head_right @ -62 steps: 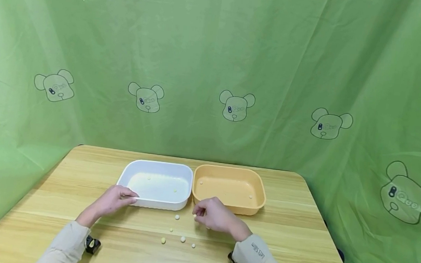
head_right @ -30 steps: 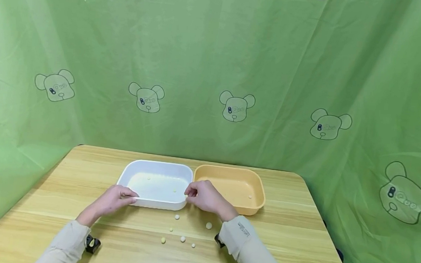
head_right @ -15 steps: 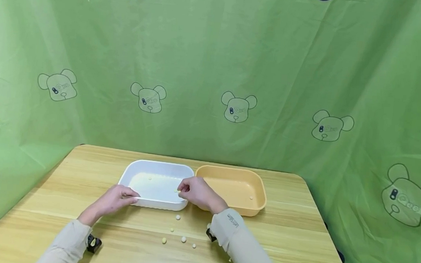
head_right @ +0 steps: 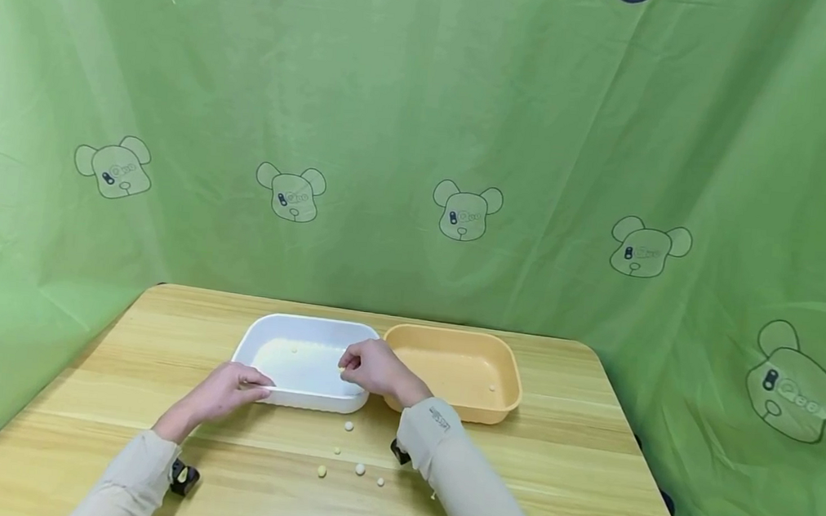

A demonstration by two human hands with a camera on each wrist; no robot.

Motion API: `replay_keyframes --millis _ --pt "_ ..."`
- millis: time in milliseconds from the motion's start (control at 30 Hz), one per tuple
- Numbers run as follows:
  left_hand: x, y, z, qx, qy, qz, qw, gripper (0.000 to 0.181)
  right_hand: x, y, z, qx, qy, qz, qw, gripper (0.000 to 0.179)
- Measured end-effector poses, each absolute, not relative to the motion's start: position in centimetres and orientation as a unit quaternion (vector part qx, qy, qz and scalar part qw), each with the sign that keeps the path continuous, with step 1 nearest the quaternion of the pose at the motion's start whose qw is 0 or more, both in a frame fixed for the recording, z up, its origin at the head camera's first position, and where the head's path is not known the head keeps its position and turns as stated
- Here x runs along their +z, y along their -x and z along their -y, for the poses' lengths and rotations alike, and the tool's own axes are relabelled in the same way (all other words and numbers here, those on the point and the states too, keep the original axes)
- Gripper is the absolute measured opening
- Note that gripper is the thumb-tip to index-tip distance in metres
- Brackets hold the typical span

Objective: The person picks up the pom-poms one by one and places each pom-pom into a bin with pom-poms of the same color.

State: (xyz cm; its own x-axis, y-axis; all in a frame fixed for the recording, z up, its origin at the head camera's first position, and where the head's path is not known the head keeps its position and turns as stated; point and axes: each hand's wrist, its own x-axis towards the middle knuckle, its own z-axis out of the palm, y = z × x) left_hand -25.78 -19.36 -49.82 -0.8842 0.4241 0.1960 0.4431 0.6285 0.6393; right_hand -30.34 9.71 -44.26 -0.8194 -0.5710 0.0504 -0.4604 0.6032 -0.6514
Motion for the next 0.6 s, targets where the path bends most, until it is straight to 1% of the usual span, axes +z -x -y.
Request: replay_keyframes --millis 333,467,600 --pt "-50.1 25.8 19.4 -0.354 0.243 0.903 0.017 0.010 -44.6 31.3 -8.7 -0.334 0.294 -0.892 0.079 0.012" --pt "-49.9 25.8 19.4 -0.356 0.244 0.902 0.022 0.010 -44.6 31.7 -8.4 -0.329 0.290 -0.897 0.059 0.017" --pt "-49.7 25.7 19.3 -0.358 0.241 0.902 0.017 0.010 -44.8 31.9 -8.3 -0.323 0.285 -0.901 0.053 0.018"
